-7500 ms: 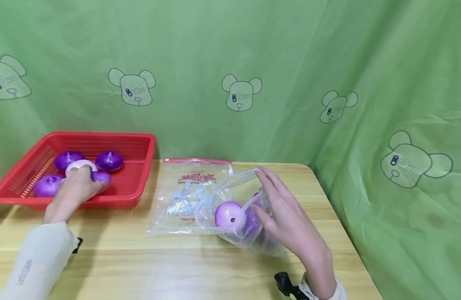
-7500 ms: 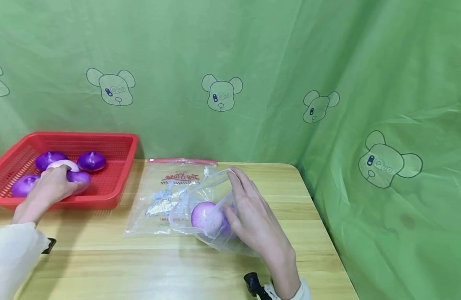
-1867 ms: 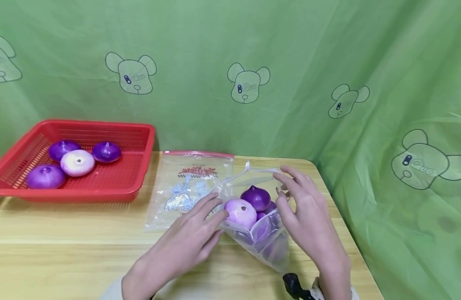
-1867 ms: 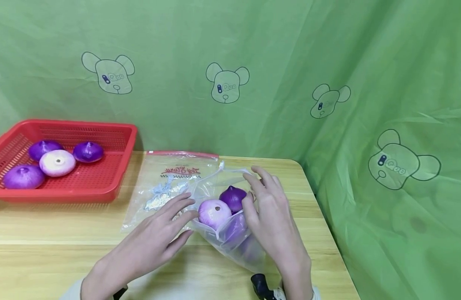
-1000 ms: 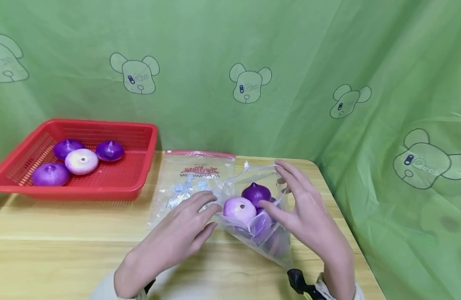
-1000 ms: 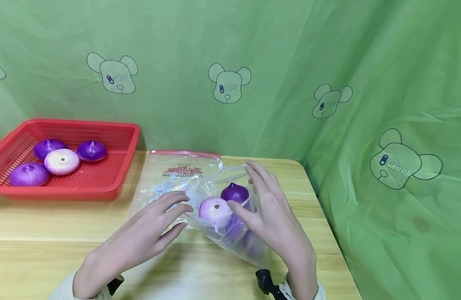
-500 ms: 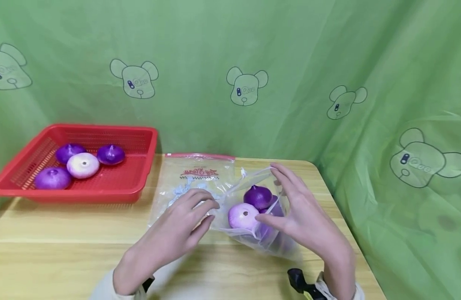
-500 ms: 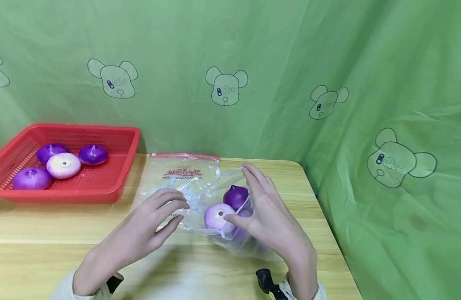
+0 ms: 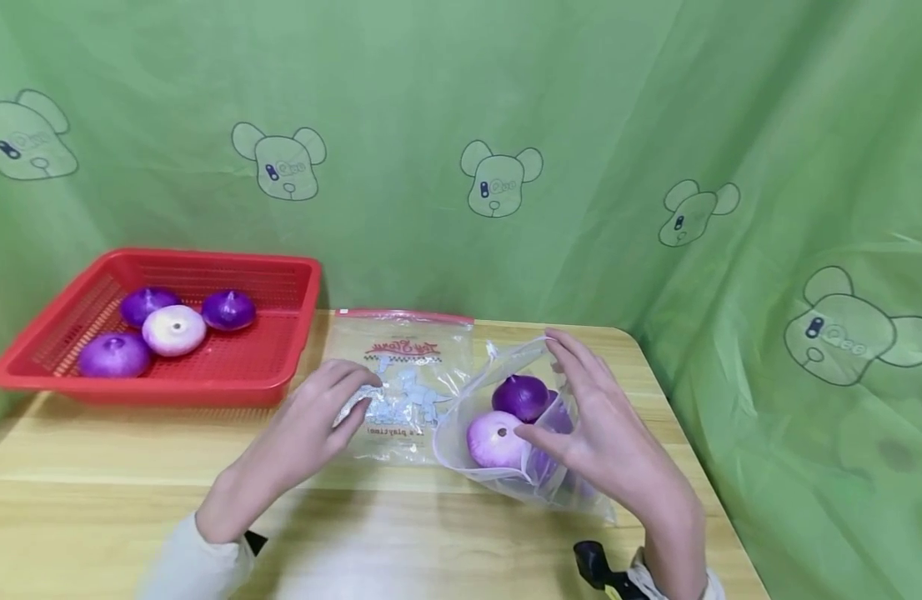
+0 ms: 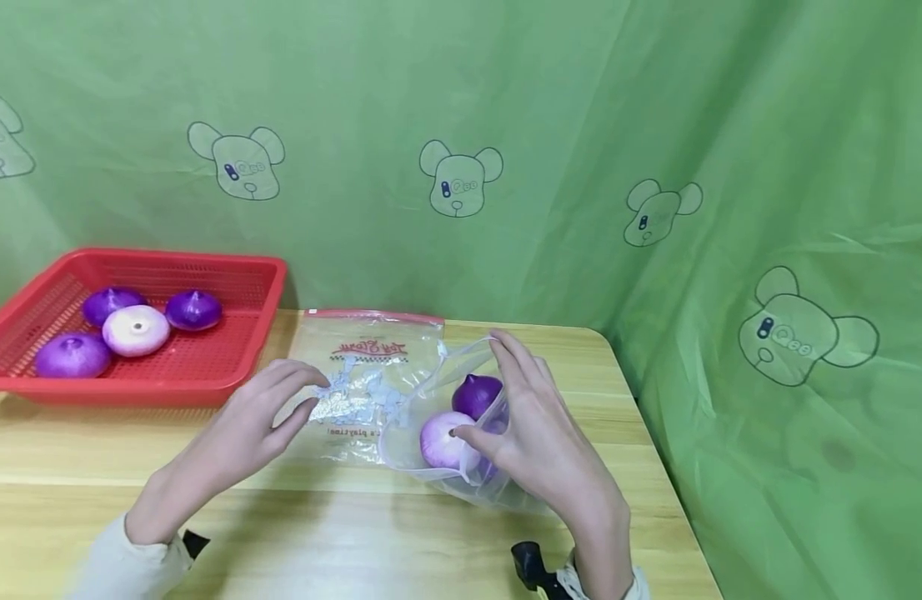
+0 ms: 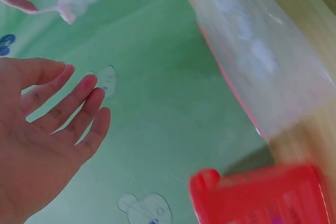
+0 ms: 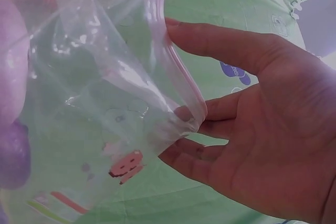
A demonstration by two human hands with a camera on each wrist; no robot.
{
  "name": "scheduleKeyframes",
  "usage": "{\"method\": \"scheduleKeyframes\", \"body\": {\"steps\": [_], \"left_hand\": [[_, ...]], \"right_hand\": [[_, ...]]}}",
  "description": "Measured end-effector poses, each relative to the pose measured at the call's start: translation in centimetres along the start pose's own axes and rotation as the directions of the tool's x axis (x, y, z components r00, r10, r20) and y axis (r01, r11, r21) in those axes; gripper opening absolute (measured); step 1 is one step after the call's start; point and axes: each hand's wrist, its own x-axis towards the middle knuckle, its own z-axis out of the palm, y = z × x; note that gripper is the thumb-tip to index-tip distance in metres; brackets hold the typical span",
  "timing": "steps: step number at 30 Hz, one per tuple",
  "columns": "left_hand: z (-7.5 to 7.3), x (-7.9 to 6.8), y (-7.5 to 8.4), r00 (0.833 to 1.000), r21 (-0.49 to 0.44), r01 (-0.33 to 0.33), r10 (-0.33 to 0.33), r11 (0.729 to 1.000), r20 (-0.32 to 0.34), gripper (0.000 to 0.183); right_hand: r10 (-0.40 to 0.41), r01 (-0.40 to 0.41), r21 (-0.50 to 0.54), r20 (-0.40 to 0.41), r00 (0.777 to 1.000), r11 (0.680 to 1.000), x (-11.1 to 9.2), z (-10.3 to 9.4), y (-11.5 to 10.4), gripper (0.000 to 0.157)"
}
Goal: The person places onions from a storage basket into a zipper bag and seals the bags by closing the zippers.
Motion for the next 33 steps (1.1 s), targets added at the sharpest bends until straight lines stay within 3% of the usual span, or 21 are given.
{"method": "scheduleKeyframes", "body": {"steps": [4,12,26,33], "left_hand": [[-0.9,-0.4,-1.6,1.000,0.025,0.025,-0.025,0.999,0.006,0.021],[-2.5,-1.3,-4.8,0.977,0.015,0.193,-0.194,0.981,0.086,0.023],[-4.2,-2.0,-10.4,0.973,0.098,0.219,-0.225,0.971,0.057,0.023],[-6.1,-2.6,-13.3,0.949,0.118,0.290,-0.301,0.950,0.090,0.028]], "right_hand": [[-0.003,0.003,0.002,-0.008,1.000,1.000,0.0,0.1,0.0,0.104],[-0.016,0.015,-0.015,-0.019,1.000,1.000,0.0,0.1,0.0,0.102],[-0.008,0.008,-0.026,-0.031,0.999,1.000,0.1,0.1,0.1,0.101],[-0.012,0.011,-0.032,-0.034,0.999,0.999,0.0,0.0,0.2,0.101]]}}
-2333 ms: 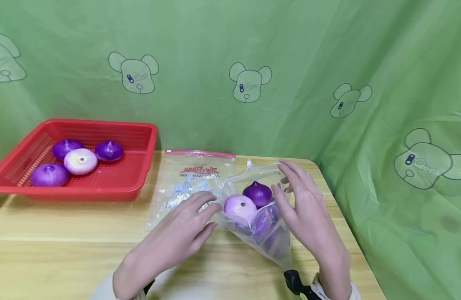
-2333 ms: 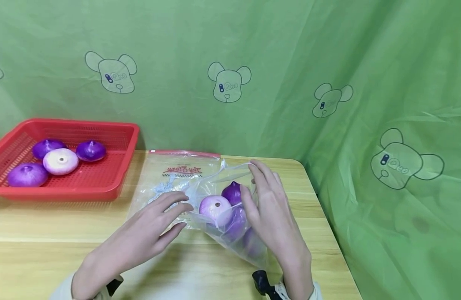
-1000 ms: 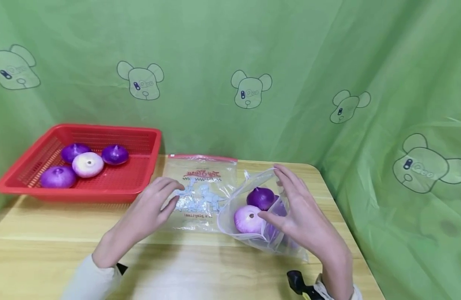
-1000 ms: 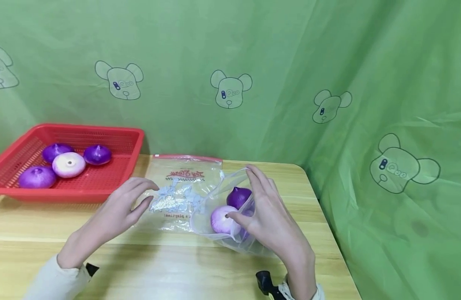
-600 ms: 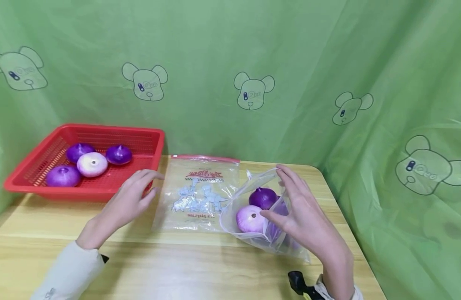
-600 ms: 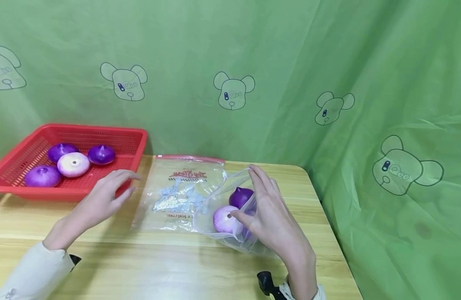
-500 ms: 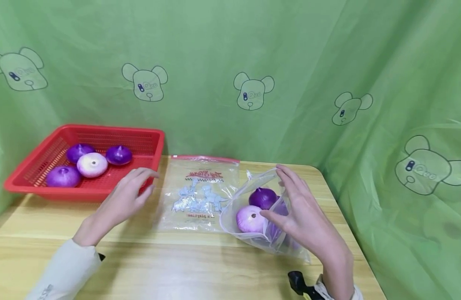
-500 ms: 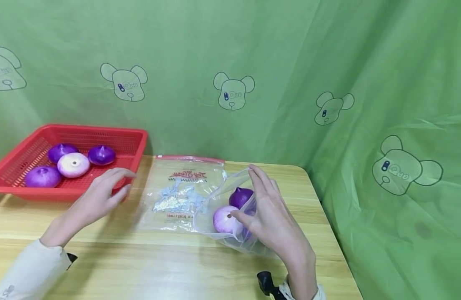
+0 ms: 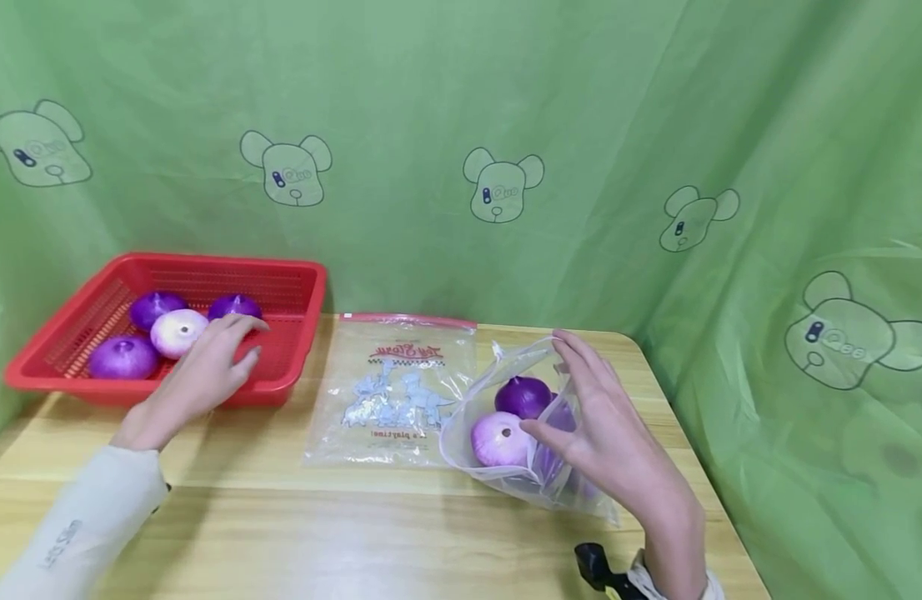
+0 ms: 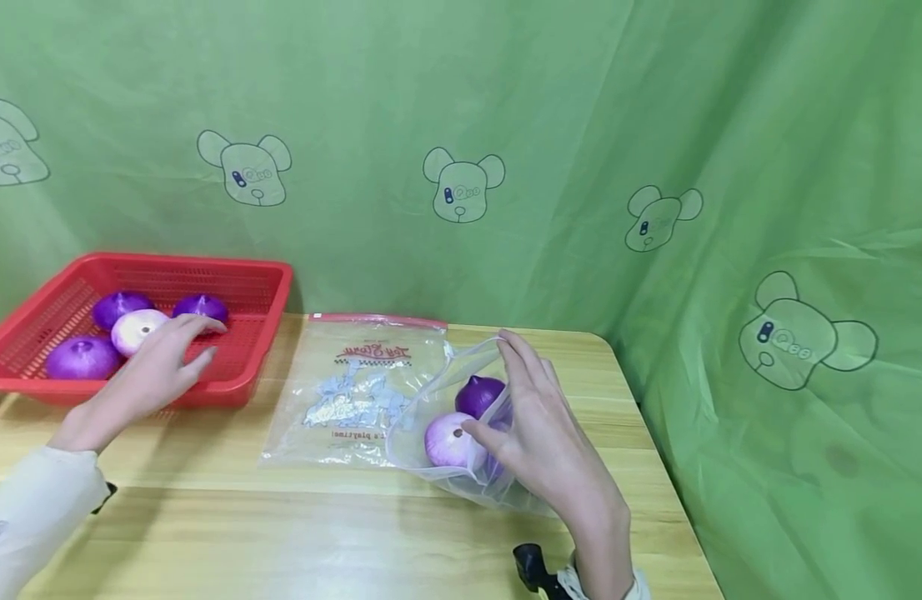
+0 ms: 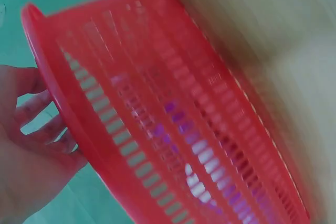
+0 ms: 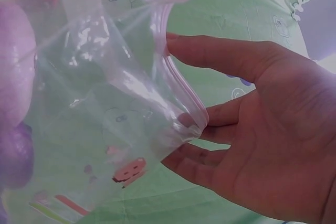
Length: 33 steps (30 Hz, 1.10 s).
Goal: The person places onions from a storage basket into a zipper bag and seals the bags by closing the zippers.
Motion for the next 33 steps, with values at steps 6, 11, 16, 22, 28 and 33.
{"method": "scheduleKeyframes", "body": {"steps": [6,11,16,22,28,33], "left_hand": [[-1.9,0.3,-3.1,0.997,0.046,0.071,-0.071,0.996,0.002,0.029],[-2.8,0.7,-5.7,0.984,0.087,0.166,-0.171,0.982,0.049,0.034],[-3.5,1.0,-8.3,0.971,0.145,0.197,-0.213,0.970,0.104,0.037],[-5.1,0.7,-11.4,0.953,0.215,0.225,-0.261,0.950,0.156,0.037],[-5.8,0.6,-12.7,0.903,0.227,0.305,-0.357,0.925,0.241,0.035],[-5.5,0.7,-12.9,0.880,0.159,0.349,-0.381,0.924,0.283,0.041]], "right_hand": [[-0.016,0.016,-0.008,0.002,1.000,1.000,0.1,0.1,0.0,0.101],[-0.017,0.018,-0.018,0.009,1.000,1.000,0.1,0.1,-0.1,0.100],[-0.014,0.014,-0.020,0.015,1.000,1.000,0.1,0.2,-0.1,0.100],[-0.007,0.007,-0.022,0.013,1.000,1.000,0.1,0.3,-0.2,0.099],[-0.019,0.019,-0.022,0.005,1.000,1.000,0.1,0.3,-0.1,0.099],[-0.021,0.022,-0.023,0.008,1.000,1.000,0.1,0.3,-0.2,0.098]]}}
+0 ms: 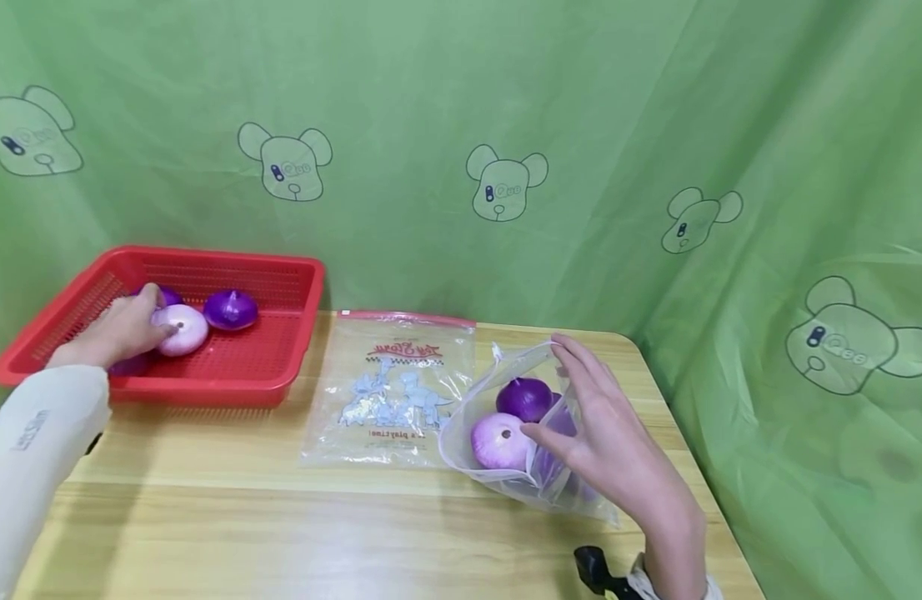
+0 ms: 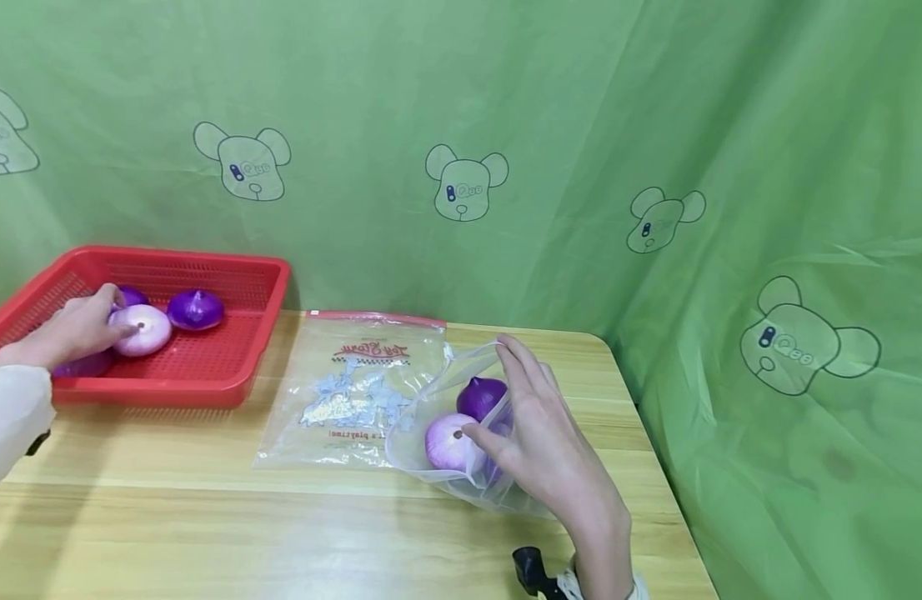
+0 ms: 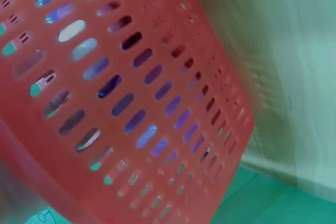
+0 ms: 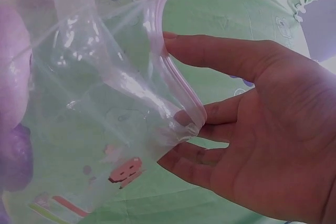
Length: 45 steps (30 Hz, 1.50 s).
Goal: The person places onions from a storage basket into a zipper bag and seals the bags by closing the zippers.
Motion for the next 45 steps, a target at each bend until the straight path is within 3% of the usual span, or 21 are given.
{"method": "scheduleKeyframes", "body": {"steps": [3,6,11,18,22,26,32,39,45], "left_hand": [[0.1,0.1,0.3,1.000,-0.013,-0.005,0.005,1.000,0.013,0.054],[0.2,0.3,0.8,1.000,0.042,-0.027,0.027,0.999,0.017,0.065],[0.7,0.5,1.4,0.998,0.124,-0.055,0.055,0.991,0.004,0.066],[1.1,0.2,1.6,1.000,0.044,-0.010,0.010,0.999,0.003,0.065],[1.0,0.0,1.6,0.999,0.033,-0.046,0.047,0.998,-0.014,0.071],[1.1,-0.3,2.1,0.991,0.008,-0.108,0.108,0.994,-0.073,0.066],[1.3,-0.8,3.1,0.964,0.027,-0.169,0.171,0.985,-0.205,0.064],[1.4,-1.8,4.6,0.898,0.020,-0.249,0.239,0.968,-0.370,0.061],[0.9,-2.3,6.5,0.873,0.024,-0.287,0.271,0.958,-0.406,0.063]], "right_hand": [[0.002,-0.002,-0.002,0.006,1.000,1.000,0.0,0.0,-0.1,0.098],[0.007,-0.007,-0.003,0.009,1.000,1.000,0.0,0.0,-0.1,0.097],[0.035,-0.036,0.009,0.013,0.999,0.999,-0.3,0.0,-0.1,0.097],[0.042,-0.042,0.017,0.018,0.999,0.999,-0.5,0.2,0.2,0.098],[0.037,-0.037,0.018,0.025,0.999,0.999,-0.5,0.2,0.2,0.097],[0.039,-0.039,0.017,0.030,0.999,0.999,-0.5,0.1,0.2,0.098],[0.027,-0.027,0.006,0.028,0.999,1.000,-0.3,0.1,0.2,0.097],[0.018,-0.018,0.007,0.026,1.000,1.000,-0.1,0.0,0.1,0.096],[0.006,-0.006,-0.007,0.021,1.000,1.000,0.0,-0.1,0.0,0.096]]}}
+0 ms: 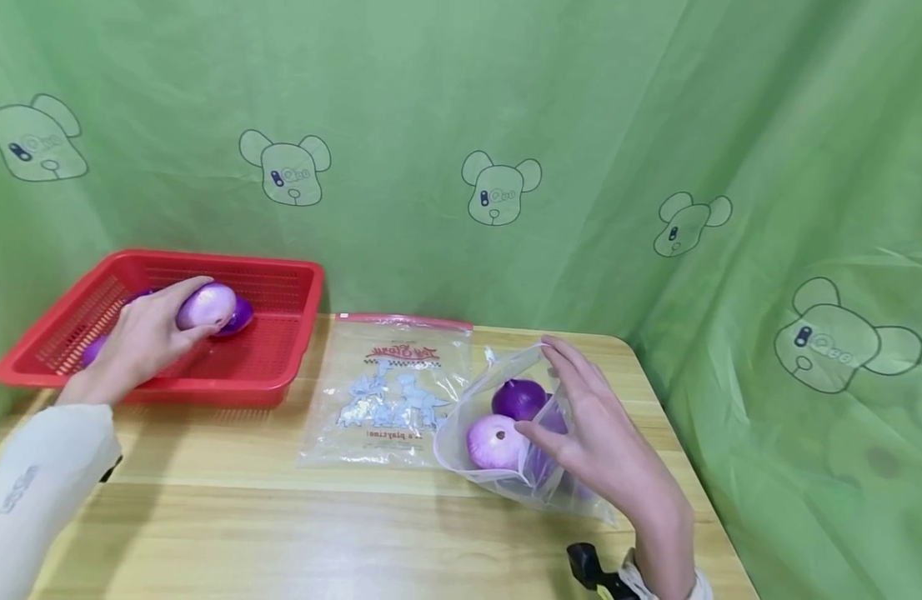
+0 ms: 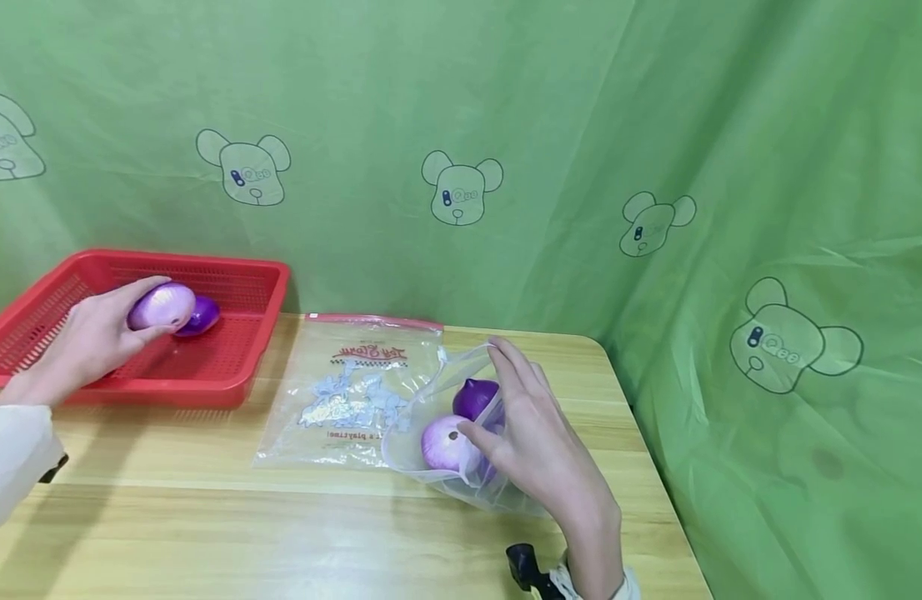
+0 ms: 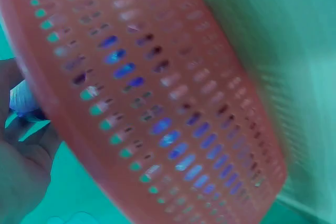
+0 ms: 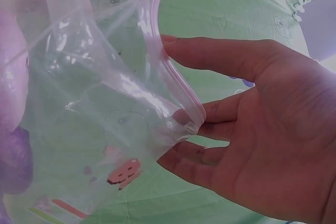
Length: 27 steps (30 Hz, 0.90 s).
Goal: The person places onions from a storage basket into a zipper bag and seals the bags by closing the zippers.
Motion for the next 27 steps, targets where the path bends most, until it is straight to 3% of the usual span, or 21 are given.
{"method": "scheduleKeyframes", "body": {"steps": [4,13,19,27], "left_hand": [[-0.4,0.3,1.1,0.999,-0.014,-0.012,0.012,1.000,-0.032,0.064],[-0.7,0.4,4.0,0.991,-0.075,0.017,-0.027,0.997,-0.134,0.069],[-0.4,-0.2,7.1,0.981,-0.129,0.028,-0.052,0.991,-0.188,0.073],[-0.2,-0.8,12.0,0.972,-0.236,-0.061,0.004,0.970,-0.236,0.072]], "right_hand": [[-0.004,0.004,0.004,-0.003,1.000,1.000,0.0,-0.1,0.0,0.095],[0.004,-0.004,0.003,0.004,1.000,1.000,0.0,-0.1,-0.1,0.095],[0.006,-0.006,-0.005,0.001,1.000,1.000,0.0,-0.1,-0.2,0.095],[-0.014,0.014,-0.003,-0.006,1.000,1.000,0.0,0.0,-0.3,0.094]]}}
